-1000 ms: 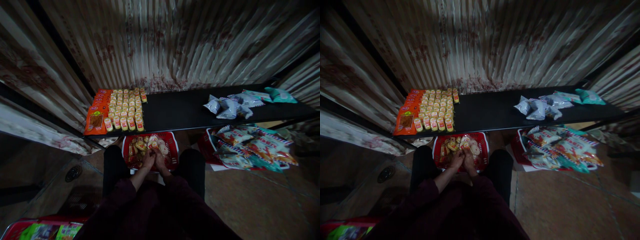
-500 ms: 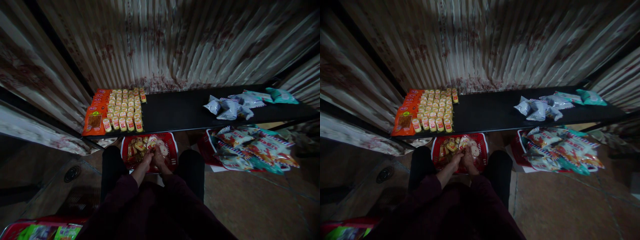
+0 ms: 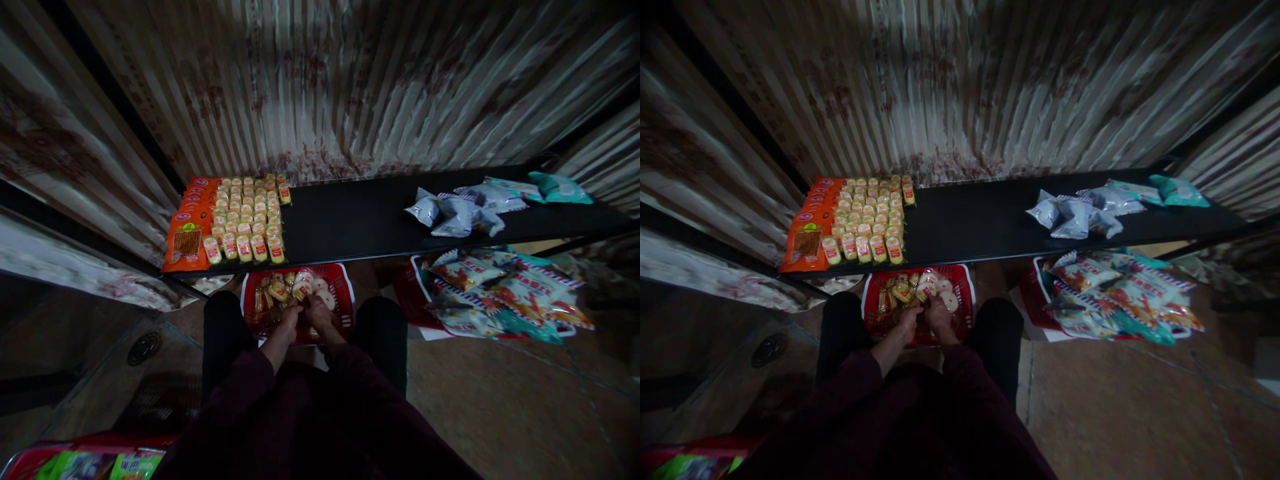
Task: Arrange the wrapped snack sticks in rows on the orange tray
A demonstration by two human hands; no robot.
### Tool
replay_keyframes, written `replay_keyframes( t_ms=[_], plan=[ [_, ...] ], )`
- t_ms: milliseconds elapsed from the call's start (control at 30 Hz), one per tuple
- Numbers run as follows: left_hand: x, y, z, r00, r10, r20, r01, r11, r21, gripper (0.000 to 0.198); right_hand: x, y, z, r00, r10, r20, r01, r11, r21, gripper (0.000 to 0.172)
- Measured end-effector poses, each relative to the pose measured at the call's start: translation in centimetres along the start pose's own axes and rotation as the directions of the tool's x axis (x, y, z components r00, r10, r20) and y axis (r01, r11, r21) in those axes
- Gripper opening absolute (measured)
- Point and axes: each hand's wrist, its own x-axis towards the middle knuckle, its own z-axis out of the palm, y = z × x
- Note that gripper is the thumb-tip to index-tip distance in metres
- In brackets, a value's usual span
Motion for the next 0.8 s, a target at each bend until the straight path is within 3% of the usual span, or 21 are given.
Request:
replay_keyframes(
  t_ms=[100,300,433,533,600,700,800],
  plan=[
    [-0.3,-0.2,-0.5,1.000,0.010,0.017,-0.010,1.000,0.002,0.041,-0.7,0.3,0.2,1.000,-0.005,0.010,0.006,0.998,-0.064,0.040],
    [-1.5,0.3,-1.3,0.997,-0.018,0.076,0.018,1.000,0.004,0.056,-1.4,1.3,1.1,0.987,-0.088,-0.134,0.077,0.994,-0.083,0.041],
    [-2.3,1.1,-1.4,0.993,-0.028,0.113,0.026,0.999,0.018,0.051,-0.5,2.1,1.6,0.947,-0.177,-0.267,0.195,0.980,0.042,0.039],
    [-2.6,1.2,-1.3,0.997,-0.025,0.072,0.024,1.000,0.018,0.045,0.0,2.7,2.5,0.952,-0.117,-0.282,0.193,0.947,0.258,0.042],
    [-2.6,1.1,-1.3,0.998,-0.014,0.066,0.014,1.000,-0.009,0.039,0.1,3.1,3.2,0.966,-0.039,-0.255,0.155,0.879,0.452,0.046],
    [-2.4,0.8,-1.1,0.998,0.019,0.057,-0.017,0.999,-0.033,0.034,-0.1,3.5,3.7,0.975,0.039,-0.219,0.131,0.691,0.711,0.054],
    [-2.3,0.5,-0.9,0.998,0.052,0.022,-0.052,0.999,-0.006,0.034,-0.5,3.5,3.2,0.979,0.091,-0.185,0.112,0.517,0.849,0.060]
  ],
)
